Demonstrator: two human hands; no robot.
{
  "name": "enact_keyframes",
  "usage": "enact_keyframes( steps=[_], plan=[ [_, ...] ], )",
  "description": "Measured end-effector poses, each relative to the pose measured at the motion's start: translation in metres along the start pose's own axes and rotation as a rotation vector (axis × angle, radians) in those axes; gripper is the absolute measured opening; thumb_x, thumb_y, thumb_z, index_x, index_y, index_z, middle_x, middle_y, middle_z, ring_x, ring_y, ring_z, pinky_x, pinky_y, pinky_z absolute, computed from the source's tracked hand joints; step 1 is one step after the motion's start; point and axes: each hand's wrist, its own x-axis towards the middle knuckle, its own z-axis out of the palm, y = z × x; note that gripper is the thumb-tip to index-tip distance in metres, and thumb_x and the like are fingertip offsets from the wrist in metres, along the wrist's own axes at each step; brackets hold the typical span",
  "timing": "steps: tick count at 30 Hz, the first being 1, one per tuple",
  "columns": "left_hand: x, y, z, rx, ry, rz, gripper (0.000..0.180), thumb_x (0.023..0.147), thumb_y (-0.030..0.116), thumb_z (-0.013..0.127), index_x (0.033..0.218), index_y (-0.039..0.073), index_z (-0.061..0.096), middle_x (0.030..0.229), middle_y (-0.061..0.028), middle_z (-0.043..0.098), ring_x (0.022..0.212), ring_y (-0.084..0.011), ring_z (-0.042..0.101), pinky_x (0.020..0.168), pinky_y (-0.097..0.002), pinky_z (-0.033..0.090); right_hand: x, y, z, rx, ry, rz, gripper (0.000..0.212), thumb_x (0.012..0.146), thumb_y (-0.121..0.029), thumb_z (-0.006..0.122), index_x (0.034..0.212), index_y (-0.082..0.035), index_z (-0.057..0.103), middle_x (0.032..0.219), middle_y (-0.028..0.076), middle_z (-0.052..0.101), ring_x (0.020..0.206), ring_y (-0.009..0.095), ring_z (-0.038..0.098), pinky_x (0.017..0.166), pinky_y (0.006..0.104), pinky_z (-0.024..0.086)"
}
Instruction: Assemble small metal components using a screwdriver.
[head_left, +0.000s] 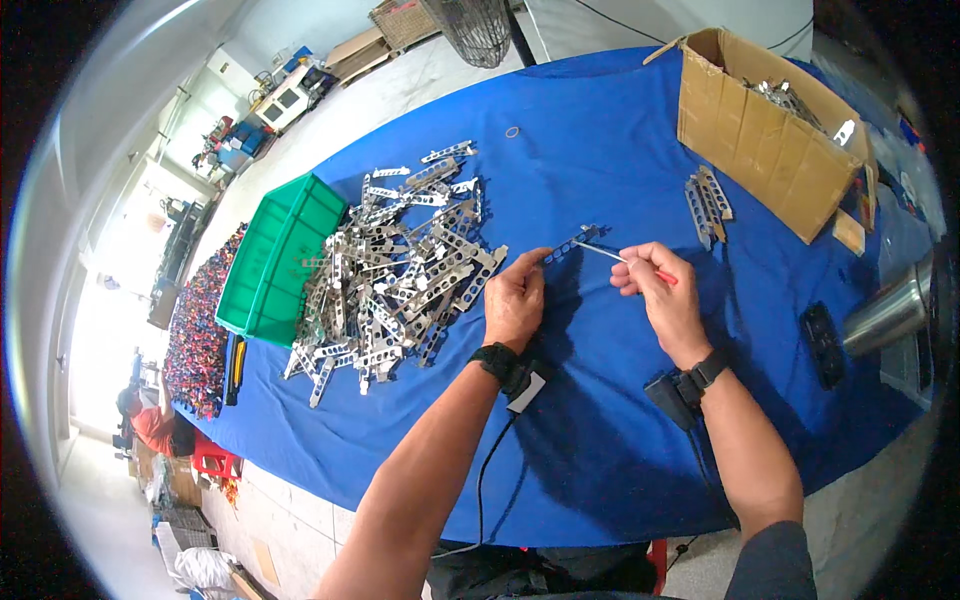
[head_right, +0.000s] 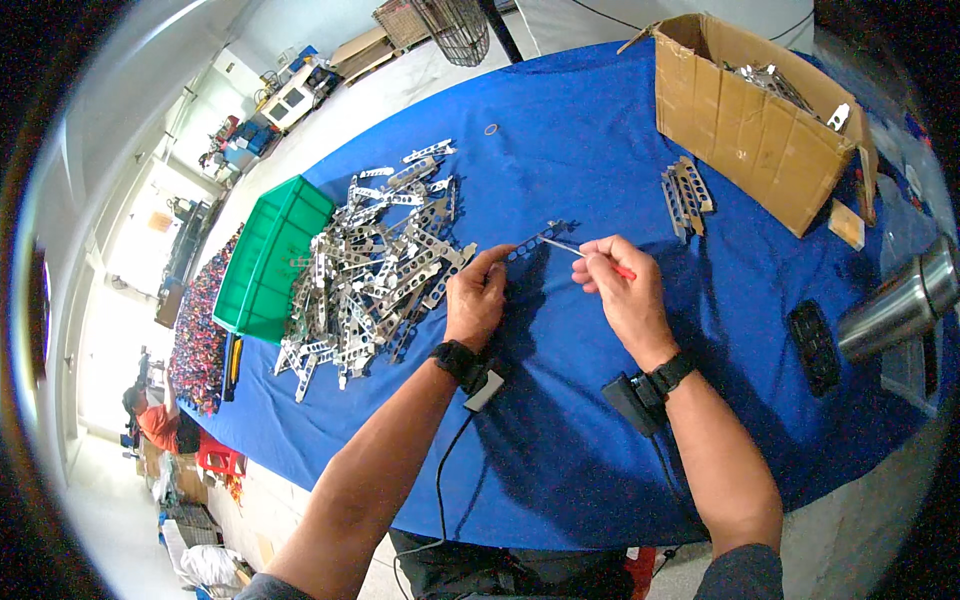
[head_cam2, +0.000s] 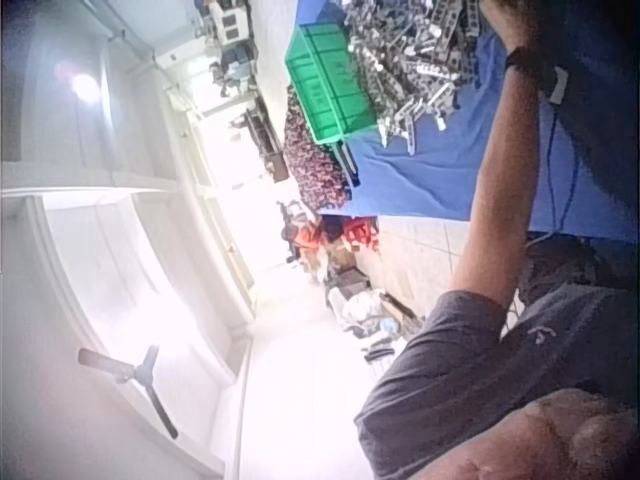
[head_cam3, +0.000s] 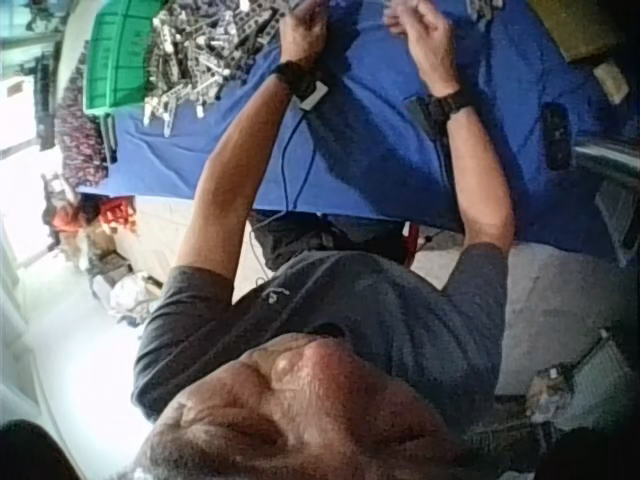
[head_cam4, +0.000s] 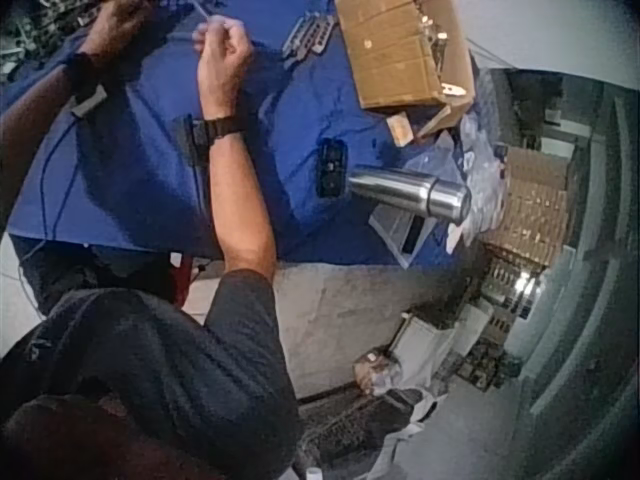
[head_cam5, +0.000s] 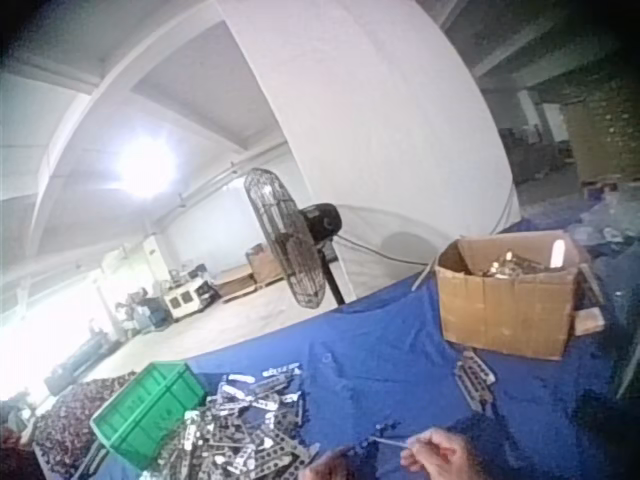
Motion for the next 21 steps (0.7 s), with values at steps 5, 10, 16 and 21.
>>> enact_keyframes(
  steps=[5,10,16,21],
  plan=[
    [0.0006,-0.0033,0.0007,-0.013,0.011,0.012,0.025,0.094,0.010,0.054,0.114,0.009,0.070,0.063,-0.0083,0.059,0.056,-0.0138,0.055,0.056,-0.0313,0.044,0.0005,-0.0005,-0.0012,-0.019,-0.045,-0.019,0.019,0.098,-0.014,0.055,0.098,0.002,0.065,0.086,0.009,0.069,0.077,0.015,0.067,0.070,0.0282,0.054],
    [0.0015,-0.0080,-0.0001,0.014,-0.003,0.032,0.025,0.096,0.012,0.053,0.115,0.008,0.069,0.062,-0.0055,0.059,0.055,-0.0098,0.055,0.054,-0.0295,0.045,0.0006,-0.0041,-0.0012,0.043,-0.010,0.029,0.021,0.098,-0.015,0.053,0.096,0.001,0.066,0.083,0.008,0.068,0.074,0.014,0.066,0.067,0.0274,0.053],
    [0.0008,-0.0055,0.0005,-0.019,0.003,0.016,0.025,0.096,0.012,0.053,0.115,0.008,0.069,0.060,-0.0044,0.058,0.055,-0.0097,0.055,0.054,-0.0297,0.045,0.0009,-0.0019,-0.0020,0.032,0.025,0.014,0.022,0.098,-0.019,0.054,0.096,0.000,0.066,0.082,0.008,0.068,0.072,0.014,0.065,0.066,0.0273,0.053],
    [0.0006,-0.0022,-0.0009,-0.026,-0.012,-0.044,0.026,0.092,0.009,0.055,0.114,0.009,0.070,0.065,-0.0121,0.061,0.059,-0.0184,0.060,0.059,-0.0326,0.047,0.0002,-0.0044,0.0024,0.018,0.031,-0.031,0.026,0.099,-0.021,0.055,0.092,0.000,0.067,0.080,0.008,0.068,0.072,0.014,0.065,0.066,0.0272,0.053]
  ],
)
